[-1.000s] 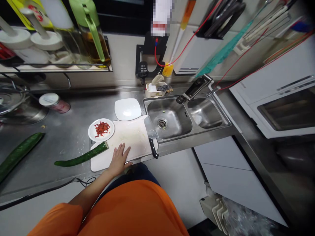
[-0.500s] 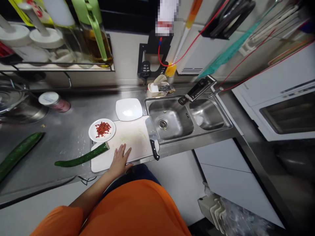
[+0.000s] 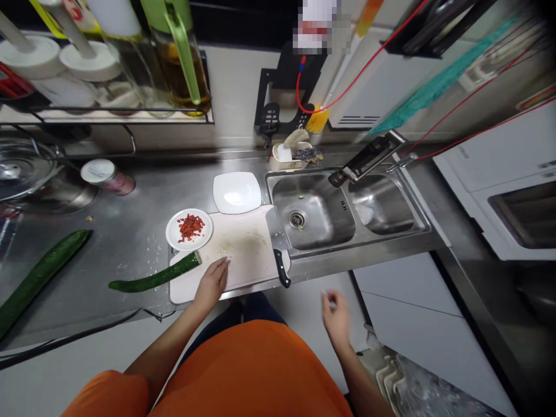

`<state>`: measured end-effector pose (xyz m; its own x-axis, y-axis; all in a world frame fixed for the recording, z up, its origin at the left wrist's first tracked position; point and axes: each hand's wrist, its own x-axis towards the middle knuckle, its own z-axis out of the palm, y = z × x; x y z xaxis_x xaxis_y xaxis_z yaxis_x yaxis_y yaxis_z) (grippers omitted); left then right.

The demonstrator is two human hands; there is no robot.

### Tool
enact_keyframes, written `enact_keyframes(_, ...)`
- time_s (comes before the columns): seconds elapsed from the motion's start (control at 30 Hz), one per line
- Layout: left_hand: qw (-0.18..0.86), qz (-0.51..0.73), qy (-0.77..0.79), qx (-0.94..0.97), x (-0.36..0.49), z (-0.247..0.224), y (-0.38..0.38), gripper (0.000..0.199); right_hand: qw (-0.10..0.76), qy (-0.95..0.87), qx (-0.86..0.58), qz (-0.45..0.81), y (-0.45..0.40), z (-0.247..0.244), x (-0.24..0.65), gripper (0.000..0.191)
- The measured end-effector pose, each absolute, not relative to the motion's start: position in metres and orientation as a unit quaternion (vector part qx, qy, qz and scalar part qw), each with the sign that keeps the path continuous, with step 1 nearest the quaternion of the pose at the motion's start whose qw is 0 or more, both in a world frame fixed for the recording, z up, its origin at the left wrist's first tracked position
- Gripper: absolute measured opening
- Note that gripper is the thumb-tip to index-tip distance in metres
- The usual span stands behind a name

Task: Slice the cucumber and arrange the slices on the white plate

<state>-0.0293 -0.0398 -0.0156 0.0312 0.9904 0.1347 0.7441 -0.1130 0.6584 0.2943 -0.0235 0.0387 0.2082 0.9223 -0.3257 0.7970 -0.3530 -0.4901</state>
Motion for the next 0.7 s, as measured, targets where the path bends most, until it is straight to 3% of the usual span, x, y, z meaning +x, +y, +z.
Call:
enact_keyframes(0.17, 0.172, 0.314, 0.646, 0.674, -0.043, 0.003, -0.026, 0.027, 0.110, -0.713, -0.656, 0.221, 0.026, 0.021, 0.228, 0.038)
enact_keyframes(0.3, 0.112, 0.290, 0.692, 0.651, -0.062, 0.011, -0.029, 0.029, 0.068, -0.678, -0.710, 0.176, 0.052, 0.010, 0.196, 0.044)
enact_keyframes(0.43, 0.075, 0.230, 0.758, 0.606, -0.081, 0.010, -0.040, 0.040, 0.114, -0.643, -0.738, 0.170, 0.052, 0.012, 0.205, 0.051)
enact_keyframes(0.57, 0.080, 0.147, 0.802, 0.573, -0.091, 0.004, -0.044, 0.061, 0.144, -0.694, -0.678, 0.197, 0.029, 0.036, 0.215, 0.039)
enact_keyframes(0.7, 0.096, 0.116, 0.795, 0.587, -0.099, 0.001, -0.042, 0.051, 0.041, -0.763, -0.542, 0.349, -0.007, 0.055, 0.191, 0.024)
